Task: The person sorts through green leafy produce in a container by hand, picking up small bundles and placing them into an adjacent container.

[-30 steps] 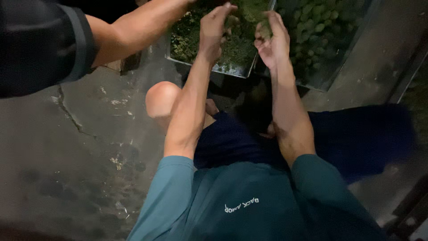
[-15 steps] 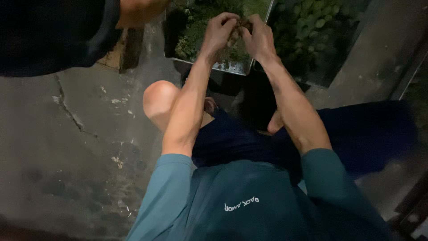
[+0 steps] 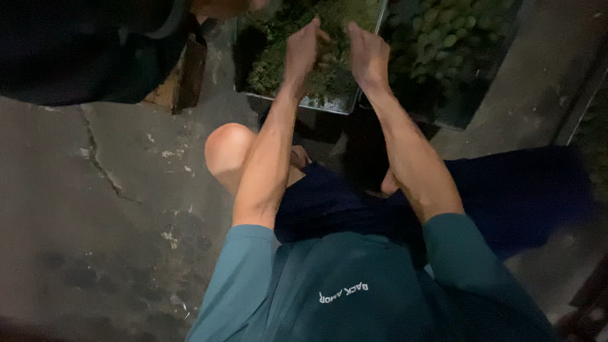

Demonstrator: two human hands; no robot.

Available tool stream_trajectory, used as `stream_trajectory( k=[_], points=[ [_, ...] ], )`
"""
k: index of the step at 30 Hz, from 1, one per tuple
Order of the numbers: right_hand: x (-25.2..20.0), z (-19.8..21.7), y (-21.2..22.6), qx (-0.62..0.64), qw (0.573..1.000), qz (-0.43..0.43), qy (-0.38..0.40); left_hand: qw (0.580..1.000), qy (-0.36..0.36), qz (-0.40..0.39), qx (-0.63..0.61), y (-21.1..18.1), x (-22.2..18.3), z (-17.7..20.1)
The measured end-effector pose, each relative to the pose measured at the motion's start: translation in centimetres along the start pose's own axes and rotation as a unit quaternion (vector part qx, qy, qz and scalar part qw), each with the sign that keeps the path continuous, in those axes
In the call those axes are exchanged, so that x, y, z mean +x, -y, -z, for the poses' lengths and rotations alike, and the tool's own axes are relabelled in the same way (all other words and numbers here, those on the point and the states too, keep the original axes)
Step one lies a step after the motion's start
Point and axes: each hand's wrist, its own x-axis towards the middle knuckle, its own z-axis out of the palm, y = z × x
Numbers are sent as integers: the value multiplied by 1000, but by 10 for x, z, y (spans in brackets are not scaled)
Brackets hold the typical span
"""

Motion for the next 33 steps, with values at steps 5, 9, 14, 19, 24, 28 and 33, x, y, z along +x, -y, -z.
stream_trajectory(
  k=[5, 9, 14, 19, 24, 28, 33],
  points=[
    [-23, 33, 43, 422, 897, -127, 26, 996, 37, -82, -2, -30, -21, -4],
    [-29, 30, 31, 567, 815, -112, -25, 984, 30, -66, -160, -25, -10, -5],
    [-19, -2, 7, 421, 900, -91, -62, 989, -5, -145, -23, 13, 9, -1],
    [-25, 14, 44, 177, 982, -72, -7, 995, 24, -92, -12, -4, -9, 4],
    [-40, 45, 58, 528, 835, -154, 1, 997, 14, -69, -17, -39, -25, 3],
    [-33, 25, 19, 562, 796, -210, -80, 969, 34, -108, -219, -25, -18, 4],
    [-24, -10, 8, 393, 913, -78, -78, 978, -9, -160, -130, 13, 8, 2]
  ],
)
